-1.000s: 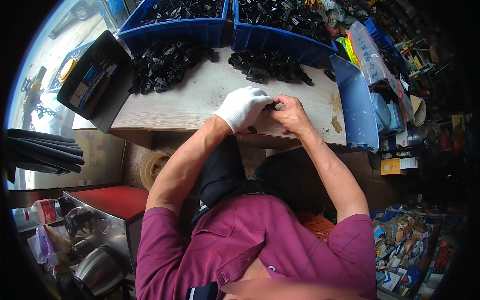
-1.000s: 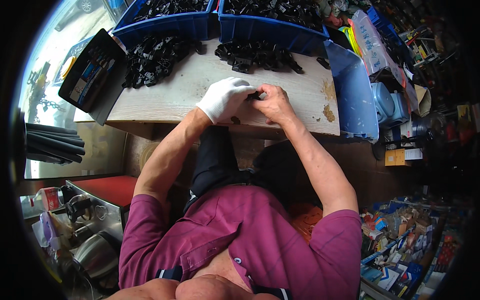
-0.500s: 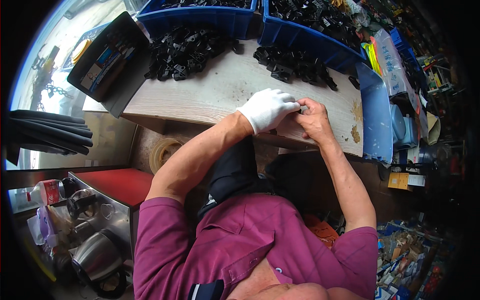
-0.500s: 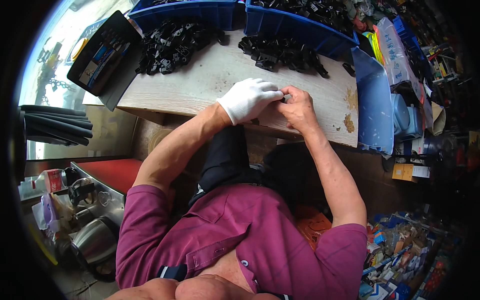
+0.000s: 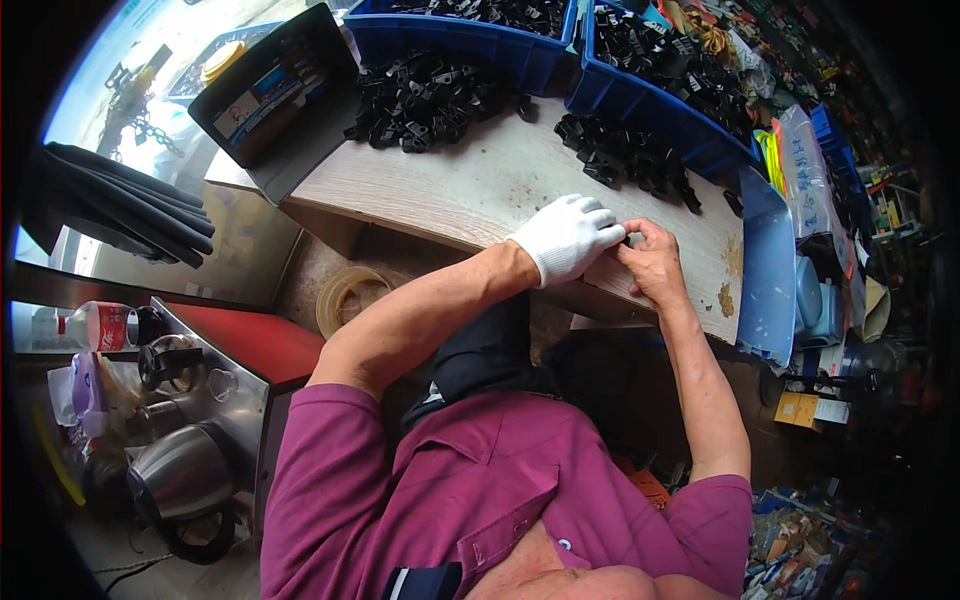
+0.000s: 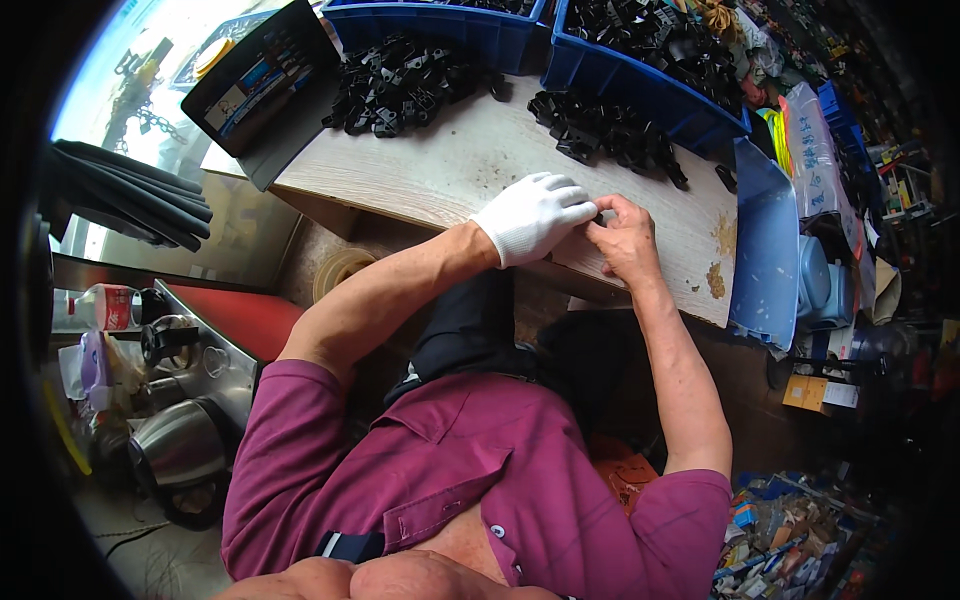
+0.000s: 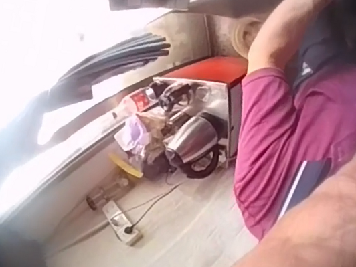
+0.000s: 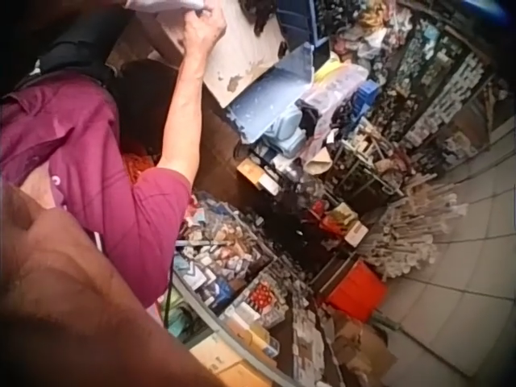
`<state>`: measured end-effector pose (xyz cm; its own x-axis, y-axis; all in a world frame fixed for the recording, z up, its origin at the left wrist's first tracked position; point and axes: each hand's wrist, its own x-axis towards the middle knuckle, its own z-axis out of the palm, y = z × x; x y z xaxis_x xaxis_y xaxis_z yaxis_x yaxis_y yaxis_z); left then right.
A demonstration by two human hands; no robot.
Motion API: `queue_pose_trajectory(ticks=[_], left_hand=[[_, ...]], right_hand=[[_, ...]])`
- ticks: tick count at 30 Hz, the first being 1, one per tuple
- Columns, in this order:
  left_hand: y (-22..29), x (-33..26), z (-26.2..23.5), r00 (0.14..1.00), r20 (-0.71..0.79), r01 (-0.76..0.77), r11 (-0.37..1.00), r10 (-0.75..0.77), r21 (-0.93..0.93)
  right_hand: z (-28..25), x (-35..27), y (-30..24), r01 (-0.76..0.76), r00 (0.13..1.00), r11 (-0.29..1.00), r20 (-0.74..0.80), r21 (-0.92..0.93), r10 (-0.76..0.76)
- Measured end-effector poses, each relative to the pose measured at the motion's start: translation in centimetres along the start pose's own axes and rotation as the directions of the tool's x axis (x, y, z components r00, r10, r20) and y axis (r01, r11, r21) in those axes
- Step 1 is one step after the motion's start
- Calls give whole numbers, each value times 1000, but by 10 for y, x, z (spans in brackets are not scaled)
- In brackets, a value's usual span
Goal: The person is inspecting and sorting small black plastic hardware components on a wooden workbench.
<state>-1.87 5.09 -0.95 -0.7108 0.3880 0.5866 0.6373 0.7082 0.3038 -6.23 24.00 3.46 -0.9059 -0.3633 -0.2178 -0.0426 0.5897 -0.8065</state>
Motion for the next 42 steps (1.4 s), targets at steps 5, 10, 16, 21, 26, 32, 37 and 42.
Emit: queue_pose_trajectory(ticks=[5, 10, 16, 21, 26, 32, 37, 42], left_hand=[[-16, -23, -63, 892, -436, 192, 972, -115, 137], [-105, -95, -115, 845, -458, 504, 695, -276, 512], [-114, -86, -112, 874, -387, 465, 739, -295, 488], [-110, -88, -114, 862, -455, 445, 761, -222, 472], [-65, -66, -88, 915, -351, 324, 878, -197, 352], [-43, -43, -61, 963, -163, 259, 906, -215, 335], [-27, -28, -46, 964, -112, 267, 901, -243, 343], [-22, -17, -31, 960, -114, 279, 895, -255, 347]], right_hand=[[-3, 0, 16, -9, 999, 996, -41, 94, 13], [0, -3, 9, -6, 996, 981, -89, 192, 23], [-5, -5, 20, 6, 993, 943, -116, 334, 35], [-20, -2, 32, 21, 992, 835, -114, 550, 51], [-71, 6, 47, 5, 860, 799, -410, 602, 304], [-123, 38, 92, 16, 633, 833, -650, 553, 420], [-106, 56, 73, -48, 755, 890, -567, 453, 329], [-95, 79, 60, -161, 806, 958, -529, 239, 267]])
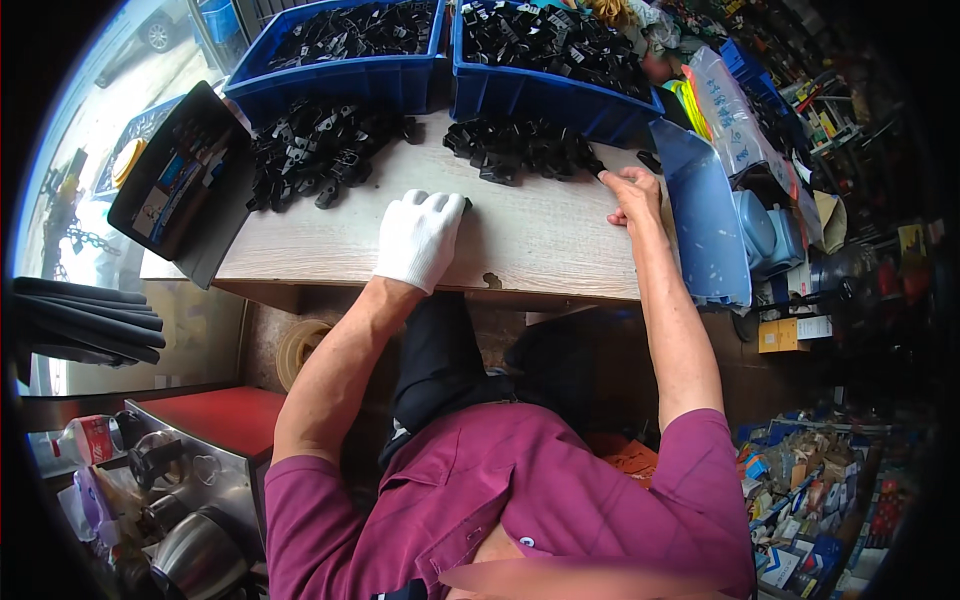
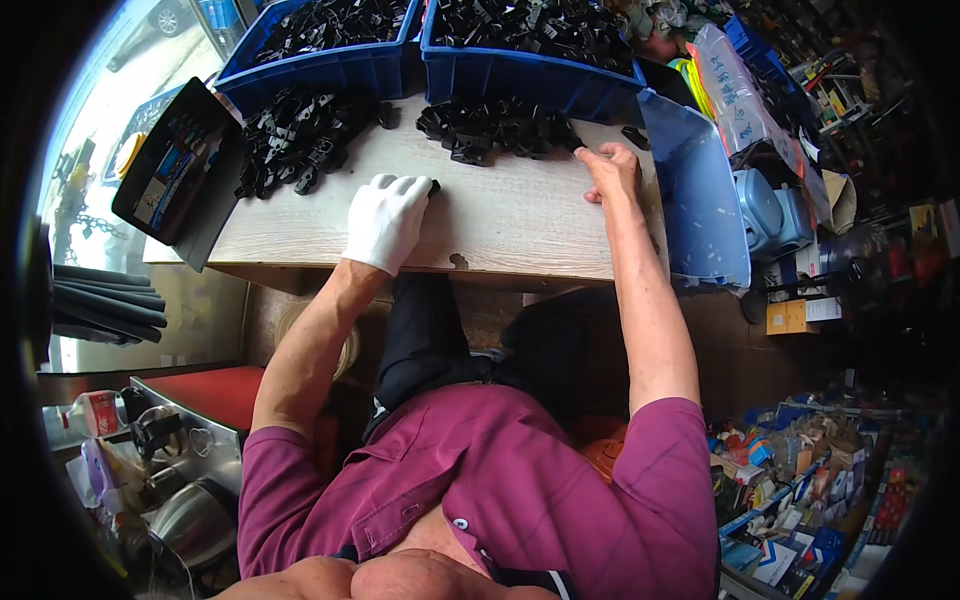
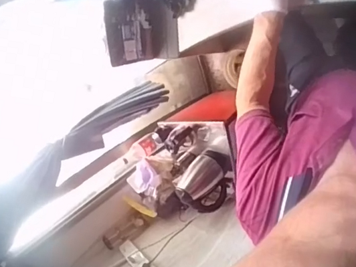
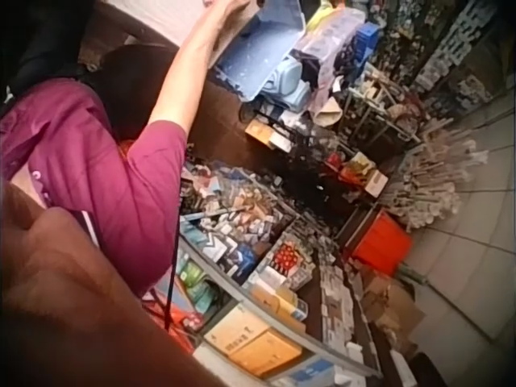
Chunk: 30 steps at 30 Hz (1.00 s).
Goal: The person is inspecting and sorting small black plastic hardware components on a wooden workbench.
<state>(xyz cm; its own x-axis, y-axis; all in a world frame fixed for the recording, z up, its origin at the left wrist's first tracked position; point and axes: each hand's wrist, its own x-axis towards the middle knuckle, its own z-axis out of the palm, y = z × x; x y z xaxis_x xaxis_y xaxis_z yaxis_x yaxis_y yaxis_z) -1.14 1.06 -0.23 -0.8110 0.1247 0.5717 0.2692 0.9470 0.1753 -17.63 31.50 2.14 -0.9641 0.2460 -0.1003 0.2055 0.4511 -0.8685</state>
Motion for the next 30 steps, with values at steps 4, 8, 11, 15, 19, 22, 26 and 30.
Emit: queue_pose_trajectory(ticks=[4, 8, 11, 15, 19, 22, 26, 30], left_hand=[[2, 0, 1, 999, -36, -31, 1000, 31, -5], [3, 1, -3, 998, -10, 56, 992, -57, -111], [2, -2, -2, 949, -77, 241, 859, -307, -451], [16, 4, 20, 851, 2, 287, 462, -526, -839], [50, 21, 32, 802, 303, 380, 47, -514, -924], [64, 26, 28, 782, 386, 396, -87, -490, -914], [56, 24, 31, 821, 305, 365, 32, -483, -930], [51, 25, 30, 846, 239, 322, 101, -476, -941]], right_hand=[[8, 1, -7, 111, 994, 955, 27, -274, -108], [0, 3, 1, 15, 1000, 985, 6, -170, -14], [-11, -9, 6, -125, 991, 961, 82, 245, 108], [7, -76, -12, -188, 966, 856, 250, 481, 72], [50, -122, -9, -152, 896, 813, 426, 562, -127], [59, -125, -6, -79, 894, 825, 405, 559, -189], [61, -120, -1, -41, 862, 860, 454, 509, -227], [62, -123, -3, 17, 854, 897, 461, 442, -243]])
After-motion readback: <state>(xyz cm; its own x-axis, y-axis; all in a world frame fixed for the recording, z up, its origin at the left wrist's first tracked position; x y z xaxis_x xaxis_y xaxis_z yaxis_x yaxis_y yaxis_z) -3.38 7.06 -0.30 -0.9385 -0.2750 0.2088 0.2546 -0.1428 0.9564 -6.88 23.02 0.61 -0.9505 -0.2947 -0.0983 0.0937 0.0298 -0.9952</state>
